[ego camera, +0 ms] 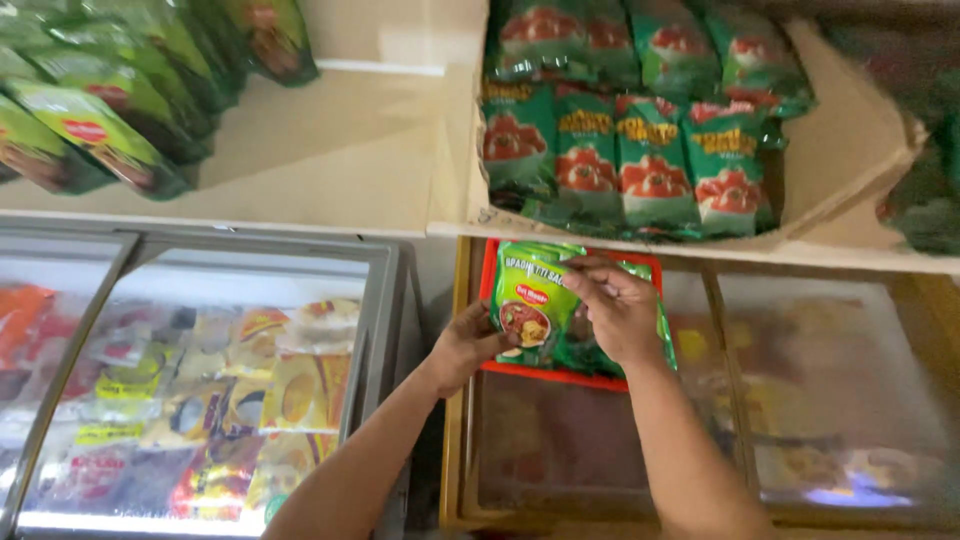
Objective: Wiping sauce packets with a cloth and arranging them on a store shelf.
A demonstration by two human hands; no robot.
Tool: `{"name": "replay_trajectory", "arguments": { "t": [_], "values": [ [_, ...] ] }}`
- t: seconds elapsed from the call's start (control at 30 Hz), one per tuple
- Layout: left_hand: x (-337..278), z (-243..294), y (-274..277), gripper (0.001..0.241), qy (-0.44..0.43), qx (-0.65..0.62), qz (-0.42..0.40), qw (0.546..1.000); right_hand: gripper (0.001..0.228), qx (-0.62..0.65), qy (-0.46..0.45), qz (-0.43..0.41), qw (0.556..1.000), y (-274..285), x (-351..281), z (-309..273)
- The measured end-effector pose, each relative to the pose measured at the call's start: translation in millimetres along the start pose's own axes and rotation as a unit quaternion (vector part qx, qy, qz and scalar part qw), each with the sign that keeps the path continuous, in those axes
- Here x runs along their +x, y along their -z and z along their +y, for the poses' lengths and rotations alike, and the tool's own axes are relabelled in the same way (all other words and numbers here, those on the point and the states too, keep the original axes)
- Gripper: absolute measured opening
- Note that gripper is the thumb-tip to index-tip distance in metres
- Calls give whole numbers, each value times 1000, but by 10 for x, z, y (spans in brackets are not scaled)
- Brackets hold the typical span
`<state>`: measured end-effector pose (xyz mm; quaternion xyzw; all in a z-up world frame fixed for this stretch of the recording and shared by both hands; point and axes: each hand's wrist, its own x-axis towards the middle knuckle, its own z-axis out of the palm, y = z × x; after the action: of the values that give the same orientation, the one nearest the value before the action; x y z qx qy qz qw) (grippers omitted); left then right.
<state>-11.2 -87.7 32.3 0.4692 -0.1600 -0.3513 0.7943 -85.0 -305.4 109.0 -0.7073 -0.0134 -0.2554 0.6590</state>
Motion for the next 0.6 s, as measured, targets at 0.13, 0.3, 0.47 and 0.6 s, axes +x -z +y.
{"name": "replay_trajectory", "arguments": {
  "t": [0.13, 0.3, 0.47, 0.6],
  "values": [
    [-13, 310, 81, 47, -78, 71, -41, 994, 10, -33, 57, -40, 997, -212, 218, -295],
    [-300, 1033, 105, 56, -157, 194, -38, 968, 16, -165, -88, -45, 981, -560, 448, -842],
    [-475, 1341, 423, 58, -153, 192, -67, 967, 19, -133, -76, -86, 984, -1072, 505, -1196],
    [-405, 1449, 869, 47, -197, 196, -31, 960, 22, -113, -68, -93, 987, -1557, 665, -1314]
  ]
}}
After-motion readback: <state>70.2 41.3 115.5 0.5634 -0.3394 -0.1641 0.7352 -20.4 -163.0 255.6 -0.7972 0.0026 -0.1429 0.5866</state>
